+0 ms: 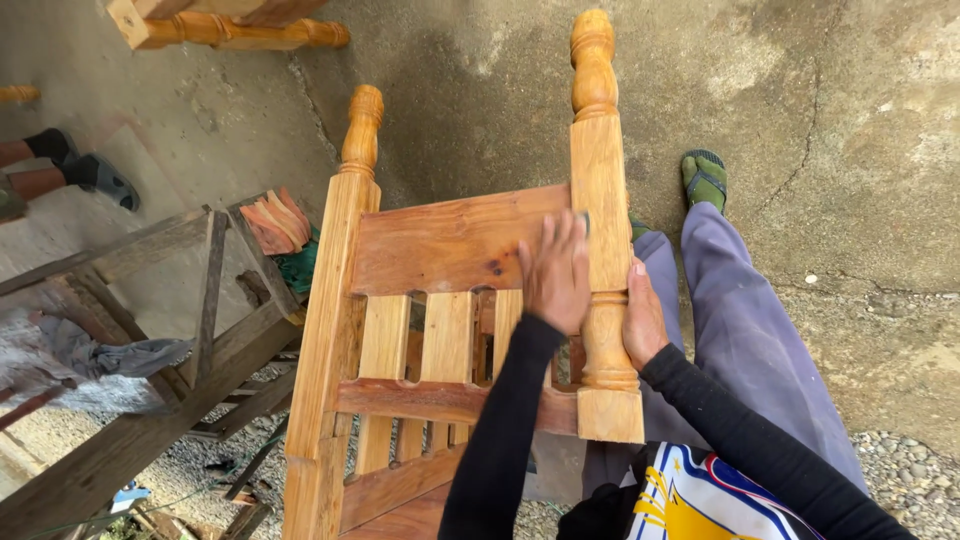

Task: The person sands the wooden chair with a sanding block, focusing on the seat slats, the backrest, and the turned legs. The person repositions the chair to access different sides and continues sanding the vertical supports and horizontal rails.

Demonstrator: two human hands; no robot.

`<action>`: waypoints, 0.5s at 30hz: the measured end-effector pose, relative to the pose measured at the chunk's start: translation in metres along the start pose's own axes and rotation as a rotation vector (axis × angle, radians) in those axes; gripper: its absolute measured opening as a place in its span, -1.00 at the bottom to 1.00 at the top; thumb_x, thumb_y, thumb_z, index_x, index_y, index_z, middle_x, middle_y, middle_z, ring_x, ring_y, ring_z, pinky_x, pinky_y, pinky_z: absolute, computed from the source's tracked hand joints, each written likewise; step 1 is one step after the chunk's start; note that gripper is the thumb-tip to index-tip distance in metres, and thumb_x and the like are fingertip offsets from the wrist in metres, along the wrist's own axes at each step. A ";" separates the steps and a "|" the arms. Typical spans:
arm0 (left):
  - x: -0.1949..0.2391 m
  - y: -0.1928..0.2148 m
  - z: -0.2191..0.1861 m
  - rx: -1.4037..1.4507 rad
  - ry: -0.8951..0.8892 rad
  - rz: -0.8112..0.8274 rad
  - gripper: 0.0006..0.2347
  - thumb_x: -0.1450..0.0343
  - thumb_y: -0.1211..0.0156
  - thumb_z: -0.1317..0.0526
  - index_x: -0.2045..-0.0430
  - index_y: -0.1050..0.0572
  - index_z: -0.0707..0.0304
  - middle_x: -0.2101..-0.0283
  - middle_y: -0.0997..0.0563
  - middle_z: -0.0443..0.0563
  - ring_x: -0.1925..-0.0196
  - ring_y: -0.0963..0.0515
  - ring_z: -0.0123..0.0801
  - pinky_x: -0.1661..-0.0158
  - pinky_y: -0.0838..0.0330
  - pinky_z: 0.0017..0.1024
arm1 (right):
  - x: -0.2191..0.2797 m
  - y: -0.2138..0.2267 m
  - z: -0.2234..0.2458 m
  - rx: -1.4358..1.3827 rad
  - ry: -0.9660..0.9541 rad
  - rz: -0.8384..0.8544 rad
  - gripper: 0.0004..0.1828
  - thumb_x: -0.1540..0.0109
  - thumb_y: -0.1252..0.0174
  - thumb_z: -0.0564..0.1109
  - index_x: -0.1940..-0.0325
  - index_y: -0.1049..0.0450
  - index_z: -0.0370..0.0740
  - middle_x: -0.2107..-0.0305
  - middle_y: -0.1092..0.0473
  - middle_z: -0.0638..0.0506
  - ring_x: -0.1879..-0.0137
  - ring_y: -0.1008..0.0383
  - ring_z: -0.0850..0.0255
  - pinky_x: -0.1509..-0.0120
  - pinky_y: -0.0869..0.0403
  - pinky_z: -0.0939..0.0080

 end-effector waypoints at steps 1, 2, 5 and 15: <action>0.027 0.004 -0.008 -0.005 0.001 0.008 -0.59 -0.60 0.22 0.14 -0.34 -0.32 0.29 -0.48 -0.25 0.24 -0.56 -0.10 0.15 -0.43 0.28 0.34 | -0.001 0.004 -0.006 -0.007 -0.006 -0.004 -0.25 -0.46 0.38 0.23 -0.52 -0.08 -0.39 -0.40 -0.18 -0.13 -0.46 -0.15 0.20 -0.53 -0.11 0.25; 0.054 0.006 -0.014 0.025 0.026 0.031 -0.57 -0.59 0.22 0.13 -0.36 -0.31 0.30 -0.49 -0.24 0.23 -0.58 -0.06 0.16 -0.42 0.35 0.34 | -0.004 0.010 -0.012 0.082 0.001 -0.027 -0.26 -0.47 0.38 0.23 -0.51 -0.08 -0.39 -0.40 -0.19 -0.12 -0.47 -0.16 0.21 -0.53 -0.12 0.24; 0.070 0.004 -0.012 0.006 0.036 0.034 -0.55 -0.58 0.24 0.11 -0.38 -0.30 0.28 -0.50 -0.23 0.20 -0.60 0.00 0.17 -0.41 0.44 0.38 | -0.002 0.008 -0.010 0.140 -0.026 -0.037 -0.29 -0.48 0.39 0.23 -0.50 -0.10 -0.37 -0.36 -0.24 -0.08 -0.45 -0.21 0.23 -0.52 -0.16 0.24; 0.001 -0.005 -0.002 -0.145 0.008 0.000 -0.57 -0.51 0.13 0.12 -0.30 -0.36 0.21 -0.48 -0.26 0.15 -0.57 0.00 0.14 -0.36 0.38 0.46 | 0.007 -0.001 0.001 -0.092 -0.122 0.013 -0.33 -0.47 0.41 0.24 -0.41 -0.22 -0.28 -0.18 -0.35 -0.05 -0.21 -0.34 0.28 -0.37 -0.32 0.20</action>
Point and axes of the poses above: each hand's wrist, its own x-axis away from the middle knuckle, its own y-axis out of the back of the hand, z = x × y, the point moved 5 cm from there along -x, towards the middle knuckle
